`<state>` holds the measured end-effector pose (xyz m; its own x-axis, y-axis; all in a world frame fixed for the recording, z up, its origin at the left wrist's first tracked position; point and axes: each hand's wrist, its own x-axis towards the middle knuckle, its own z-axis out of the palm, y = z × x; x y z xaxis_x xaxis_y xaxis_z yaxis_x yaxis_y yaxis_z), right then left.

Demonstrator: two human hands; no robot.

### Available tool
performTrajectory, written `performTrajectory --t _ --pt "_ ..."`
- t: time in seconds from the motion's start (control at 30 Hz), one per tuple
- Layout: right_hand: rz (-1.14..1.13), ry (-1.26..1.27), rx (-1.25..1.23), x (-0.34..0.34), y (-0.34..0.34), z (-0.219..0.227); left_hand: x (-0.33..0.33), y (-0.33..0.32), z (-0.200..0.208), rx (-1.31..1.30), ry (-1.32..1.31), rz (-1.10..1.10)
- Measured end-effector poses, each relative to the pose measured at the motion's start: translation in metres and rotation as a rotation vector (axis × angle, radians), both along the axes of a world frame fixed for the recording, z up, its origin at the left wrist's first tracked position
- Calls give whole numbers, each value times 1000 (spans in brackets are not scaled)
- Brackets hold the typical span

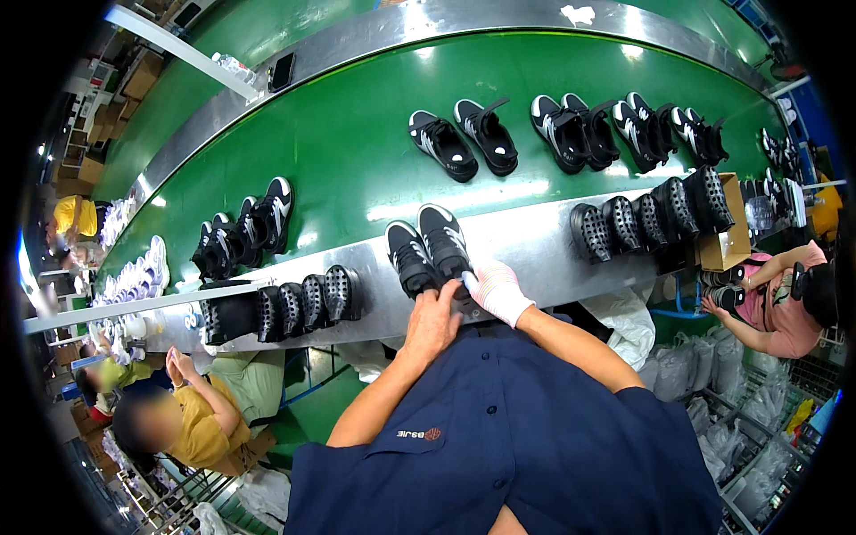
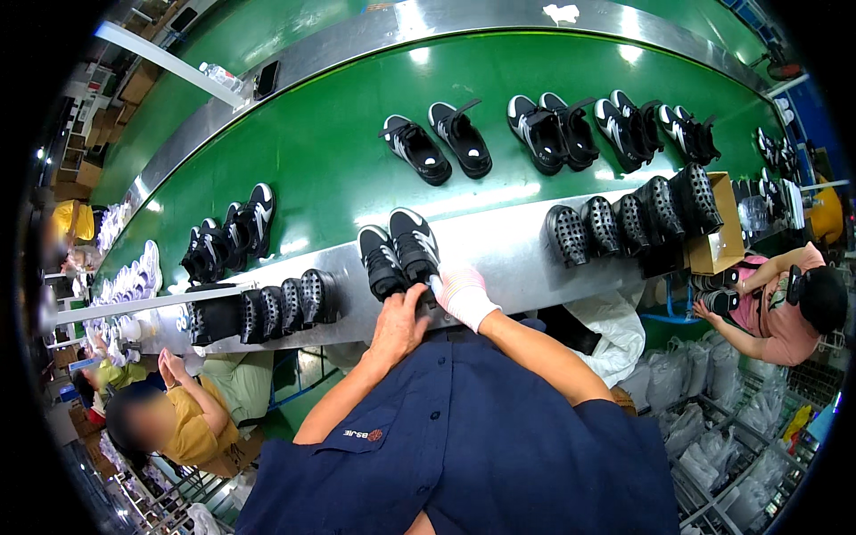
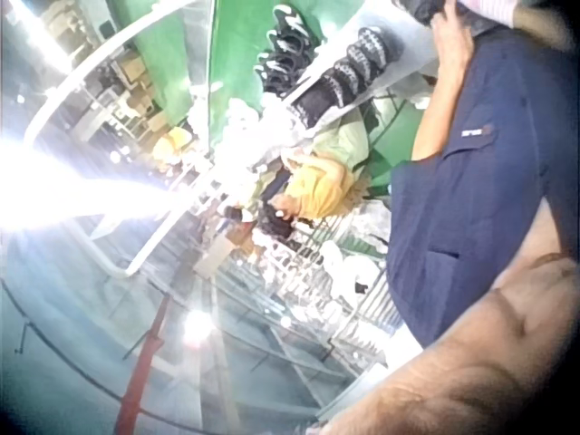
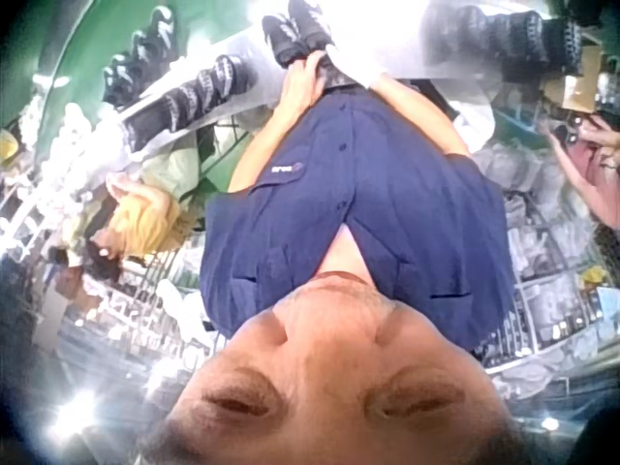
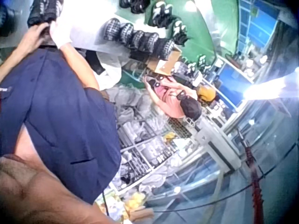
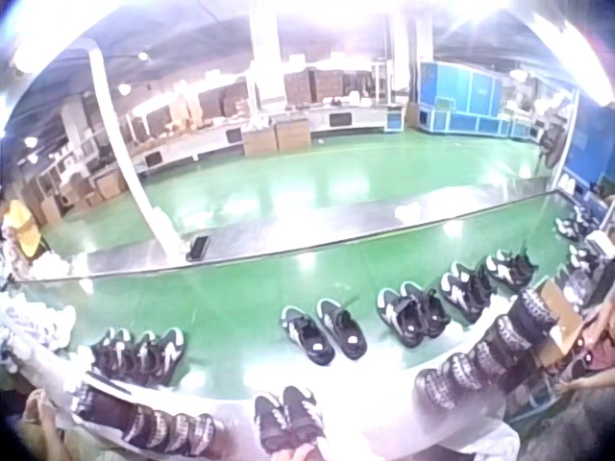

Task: The person picks up black shoes from a conveyor belt, examines the interior and exterior surfaces by hand, and places them back onto the belt or into a container.

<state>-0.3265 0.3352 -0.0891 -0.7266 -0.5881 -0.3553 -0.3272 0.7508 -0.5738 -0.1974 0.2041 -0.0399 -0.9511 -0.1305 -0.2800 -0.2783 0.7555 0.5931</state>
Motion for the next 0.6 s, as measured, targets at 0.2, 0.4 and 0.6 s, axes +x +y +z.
performTrajectory --t 0.2,0.4,0.6 --pt "-202 -362 -232 -17 45 23 -32 -20 -16 -332 169 112" --pt "-675 -619 -368 -21 123 49 -81 -162 -50 -535 148 147" --pt "-915 -630 -485 0 168 51 -161 -125 0 -623 147 8"
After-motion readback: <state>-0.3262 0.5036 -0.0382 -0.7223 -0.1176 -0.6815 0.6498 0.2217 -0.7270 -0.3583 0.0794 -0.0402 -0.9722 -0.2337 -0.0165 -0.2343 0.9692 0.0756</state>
